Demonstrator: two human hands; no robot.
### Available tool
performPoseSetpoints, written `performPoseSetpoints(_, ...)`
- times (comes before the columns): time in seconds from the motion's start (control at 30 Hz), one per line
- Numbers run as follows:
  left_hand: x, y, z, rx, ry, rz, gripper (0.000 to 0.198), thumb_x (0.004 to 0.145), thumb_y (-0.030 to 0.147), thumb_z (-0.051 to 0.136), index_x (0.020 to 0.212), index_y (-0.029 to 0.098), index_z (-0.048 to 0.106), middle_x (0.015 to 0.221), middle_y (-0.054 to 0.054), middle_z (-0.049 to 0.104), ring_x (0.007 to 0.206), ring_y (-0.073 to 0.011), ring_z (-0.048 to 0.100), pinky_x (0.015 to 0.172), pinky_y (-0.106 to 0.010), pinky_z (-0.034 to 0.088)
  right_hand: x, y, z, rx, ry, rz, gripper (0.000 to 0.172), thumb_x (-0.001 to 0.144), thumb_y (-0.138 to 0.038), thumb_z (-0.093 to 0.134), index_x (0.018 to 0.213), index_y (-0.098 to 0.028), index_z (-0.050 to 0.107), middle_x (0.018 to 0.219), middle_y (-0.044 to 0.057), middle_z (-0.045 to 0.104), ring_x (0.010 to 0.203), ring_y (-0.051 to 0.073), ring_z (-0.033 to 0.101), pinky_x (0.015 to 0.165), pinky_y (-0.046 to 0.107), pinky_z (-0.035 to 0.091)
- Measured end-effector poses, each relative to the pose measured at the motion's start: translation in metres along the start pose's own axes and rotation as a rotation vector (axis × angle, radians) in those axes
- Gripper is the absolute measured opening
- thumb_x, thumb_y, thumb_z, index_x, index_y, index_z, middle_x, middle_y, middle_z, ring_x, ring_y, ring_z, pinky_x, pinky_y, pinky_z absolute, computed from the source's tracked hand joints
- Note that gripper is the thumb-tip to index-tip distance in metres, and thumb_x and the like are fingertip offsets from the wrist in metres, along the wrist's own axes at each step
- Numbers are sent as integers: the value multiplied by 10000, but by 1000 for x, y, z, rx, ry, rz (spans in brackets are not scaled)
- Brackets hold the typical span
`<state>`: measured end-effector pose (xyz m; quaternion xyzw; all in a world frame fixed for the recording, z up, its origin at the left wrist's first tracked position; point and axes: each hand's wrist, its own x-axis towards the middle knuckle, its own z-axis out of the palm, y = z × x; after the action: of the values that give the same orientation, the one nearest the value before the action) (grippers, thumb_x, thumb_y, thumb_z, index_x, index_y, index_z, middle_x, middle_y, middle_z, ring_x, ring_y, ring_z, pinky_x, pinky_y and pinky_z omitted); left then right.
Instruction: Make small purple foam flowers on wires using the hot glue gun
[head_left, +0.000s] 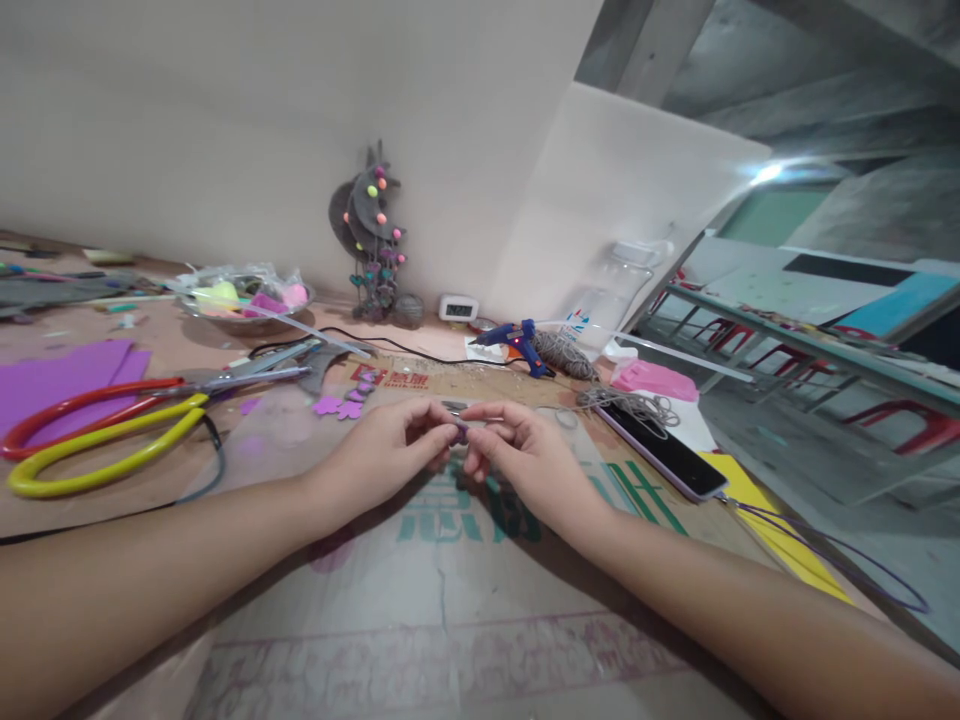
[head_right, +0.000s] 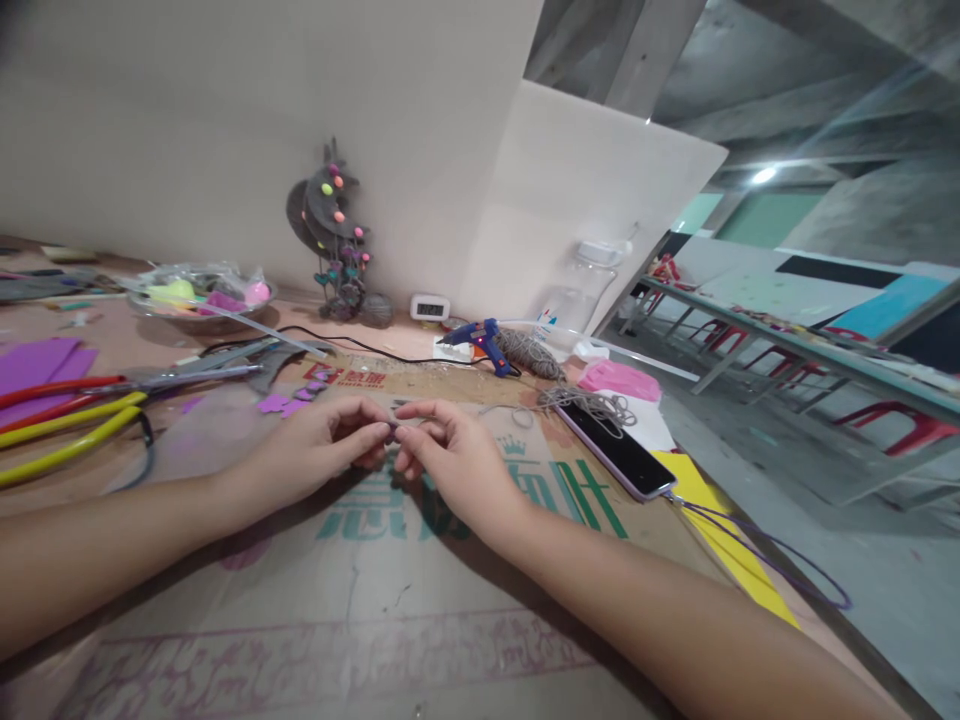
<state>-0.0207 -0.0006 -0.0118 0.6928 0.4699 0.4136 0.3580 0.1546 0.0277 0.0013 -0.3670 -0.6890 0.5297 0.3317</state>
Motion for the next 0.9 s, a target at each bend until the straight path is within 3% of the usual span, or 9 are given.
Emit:
performPoseSetpoints(0.4, -2, -2, 2, -71, 16, 11, 186, 865, 311, 473, 798, 162, 562, 697, -2, 600, 625, -112, 526, 584, -221, 412, -1, 3, 2, 222, -29, 79, 231, 793, -336, 620, 928, -167, 538, 613, -8, 641, 537, 97, 595, 573, 230, 471)
performPoseSetpoints(0.7, -3, -2, 3, -35, 5, 1, 202, 862, 338, 481, 785, 167, 556, 678, 7, 587, 604, -110, 519, 555, -218, 401, 0, 6, 2, 247, -10, 78, 181, 783, -327, 636, 811, -167, 559, 605, -9, 645, 519, 87, 587, 559, 219, 468)
performPoseSetpoints(0.9, -1, -3, 2, -27, 11, 5, 200, 863, 320, 482, 763, 165, 559, 681, 4, 602, 615, -109, 534, 567, -216, 404, 0, 4, 3, 269, -17, 73, 205, 765, -332, 653, 841, -162, 568, 620, -2, 650, 555, 96, 599, 578, 231, 484)
